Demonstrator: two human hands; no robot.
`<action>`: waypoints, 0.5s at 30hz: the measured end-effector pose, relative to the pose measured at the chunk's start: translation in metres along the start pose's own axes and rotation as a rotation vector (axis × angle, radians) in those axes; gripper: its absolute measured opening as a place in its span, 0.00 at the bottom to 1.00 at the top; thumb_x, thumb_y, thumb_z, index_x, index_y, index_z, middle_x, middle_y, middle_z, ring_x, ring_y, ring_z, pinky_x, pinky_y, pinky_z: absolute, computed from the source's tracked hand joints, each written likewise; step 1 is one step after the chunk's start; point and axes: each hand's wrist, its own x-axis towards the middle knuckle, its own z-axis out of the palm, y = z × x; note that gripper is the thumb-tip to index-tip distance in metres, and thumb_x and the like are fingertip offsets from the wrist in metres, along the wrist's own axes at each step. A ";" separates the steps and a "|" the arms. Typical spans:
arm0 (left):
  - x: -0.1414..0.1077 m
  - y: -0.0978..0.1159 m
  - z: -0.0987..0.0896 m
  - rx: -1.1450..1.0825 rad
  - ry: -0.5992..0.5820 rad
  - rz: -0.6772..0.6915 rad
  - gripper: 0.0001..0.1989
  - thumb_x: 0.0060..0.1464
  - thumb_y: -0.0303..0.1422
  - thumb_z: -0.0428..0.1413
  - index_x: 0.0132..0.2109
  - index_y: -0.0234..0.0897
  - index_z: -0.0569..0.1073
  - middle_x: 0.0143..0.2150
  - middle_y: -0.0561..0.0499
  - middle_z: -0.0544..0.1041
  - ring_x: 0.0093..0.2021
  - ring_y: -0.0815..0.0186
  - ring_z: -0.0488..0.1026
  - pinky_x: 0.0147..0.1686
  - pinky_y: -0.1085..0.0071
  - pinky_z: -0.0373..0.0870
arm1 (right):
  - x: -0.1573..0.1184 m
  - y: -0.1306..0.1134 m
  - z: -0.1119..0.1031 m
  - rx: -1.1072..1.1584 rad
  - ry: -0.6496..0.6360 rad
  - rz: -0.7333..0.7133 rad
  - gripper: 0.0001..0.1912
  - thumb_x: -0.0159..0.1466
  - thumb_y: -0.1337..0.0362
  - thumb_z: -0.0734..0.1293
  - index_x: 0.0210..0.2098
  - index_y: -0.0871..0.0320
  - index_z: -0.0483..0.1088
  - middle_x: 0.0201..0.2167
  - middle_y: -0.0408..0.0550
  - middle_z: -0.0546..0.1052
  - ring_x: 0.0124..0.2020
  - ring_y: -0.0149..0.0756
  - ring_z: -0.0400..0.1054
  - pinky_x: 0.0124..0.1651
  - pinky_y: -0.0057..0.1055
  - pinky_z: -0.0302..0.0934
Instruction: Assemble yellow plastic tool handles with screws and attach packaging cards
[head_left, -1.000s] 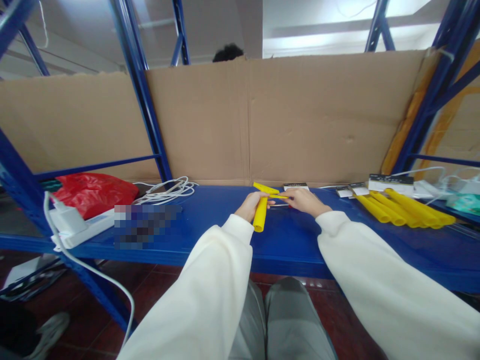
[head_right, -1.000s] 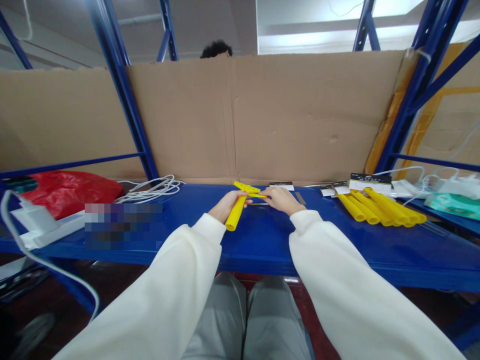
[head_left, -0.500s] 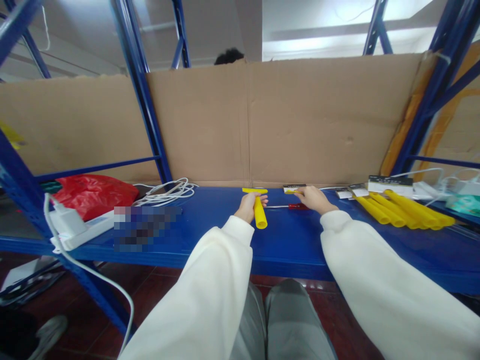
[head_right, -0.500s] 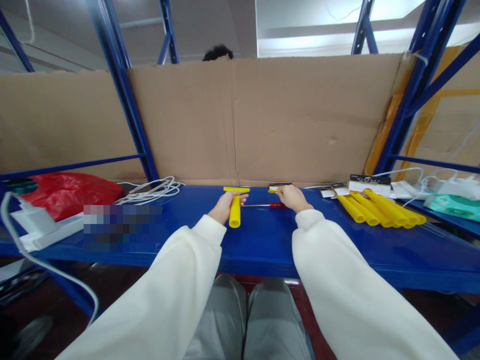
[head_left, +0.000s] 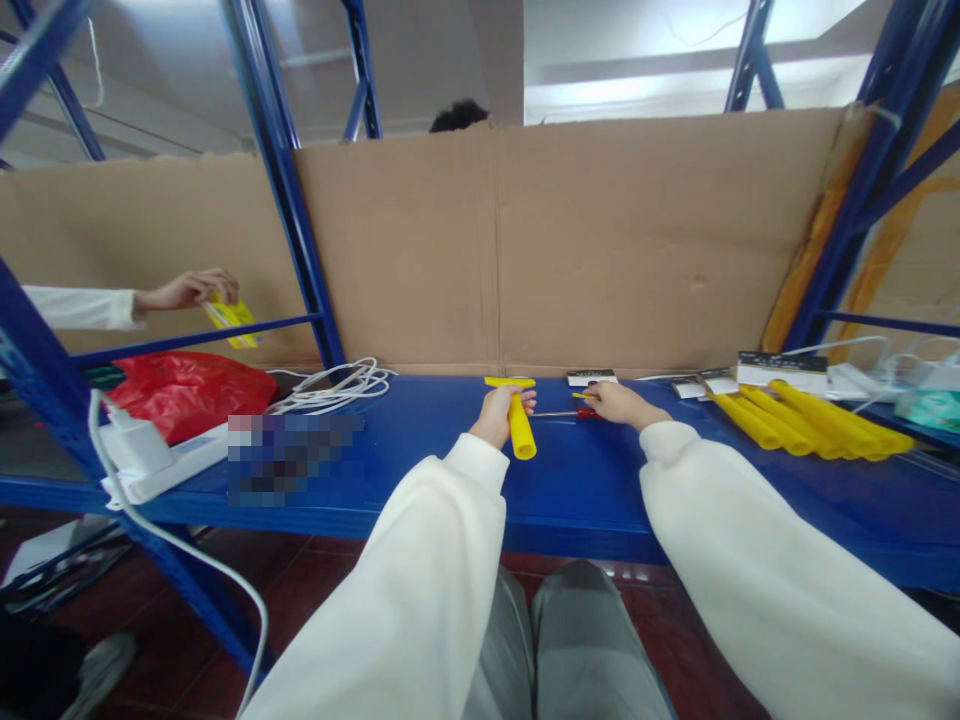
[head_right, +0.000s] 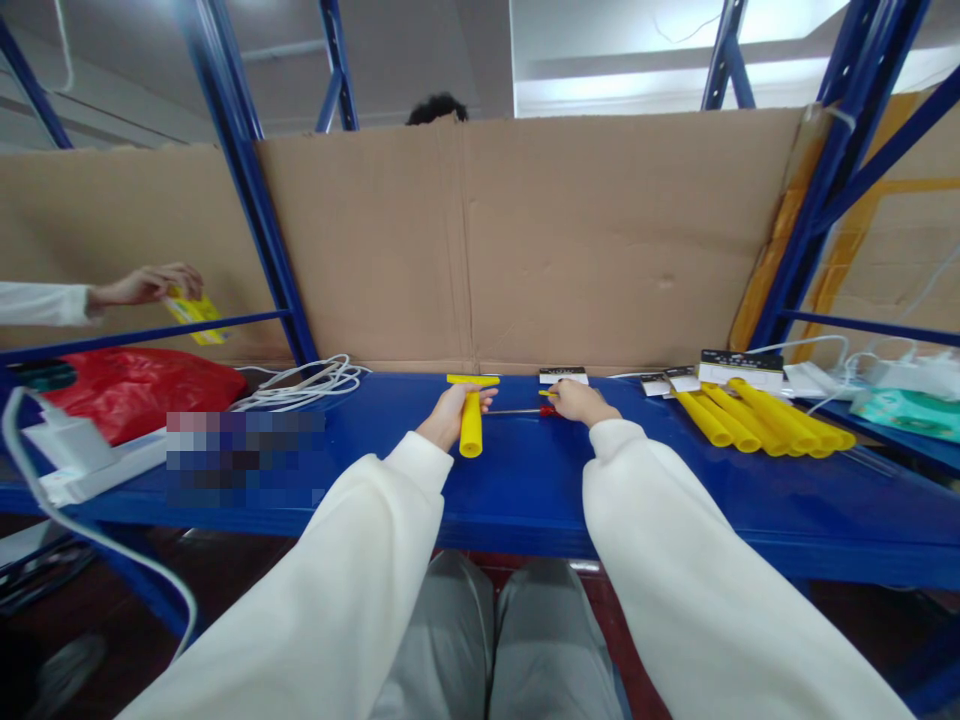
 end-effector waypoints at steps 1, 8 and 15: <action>0.001 0.000 0.000 0.000 0.000 0.000 0.19 0.58 0.26 0.57 0.57 0.25 0.73 0.38 0.37 0.82 0.28 0.66 0.75 0.22 0.75 0.67 | 0.001 0.000 0.001 0.022 0.000 0.001 0.17 0.67 0.66 0.62 0.49 0.57 0.79 0.49 0.53 0.82 0.48 0.40 0.76 0.48 0.28 0.66; 0.004 -0.001 -0.001 0.003 -0.008 -0.007 0.19 0.58 0.26 0.57 0.56 0.25 0.73 0.38 0.37 0.82 0.30 0.65 0.75 0.23 0.74 0.68 | 0.000 -0.003 0.003 0.040 0.043 0.125 0.24 0.62 0.67 0.63 0.56 0.46 0.77 0.49 0.46 0.82 0.53 0.46 0.75 0.54 0.40 0.66; 0.003 -0.001 0.000 -0.001 -0.008 -0.001 0.17 0.59 0.24 0.56 0.55 0.23 0.73 0.38 0.36 0.82 0.31 0.65 0.75 0.25 0.74 0.68 | -0.005 -0.011 -0.002 0.013 0.013 0.049 0.24 0.64 0.66 0.57 0.51 0.46 0.79 0.57 0.44 0.78 0.59 0.47 0.69 0.57 0.44 0.63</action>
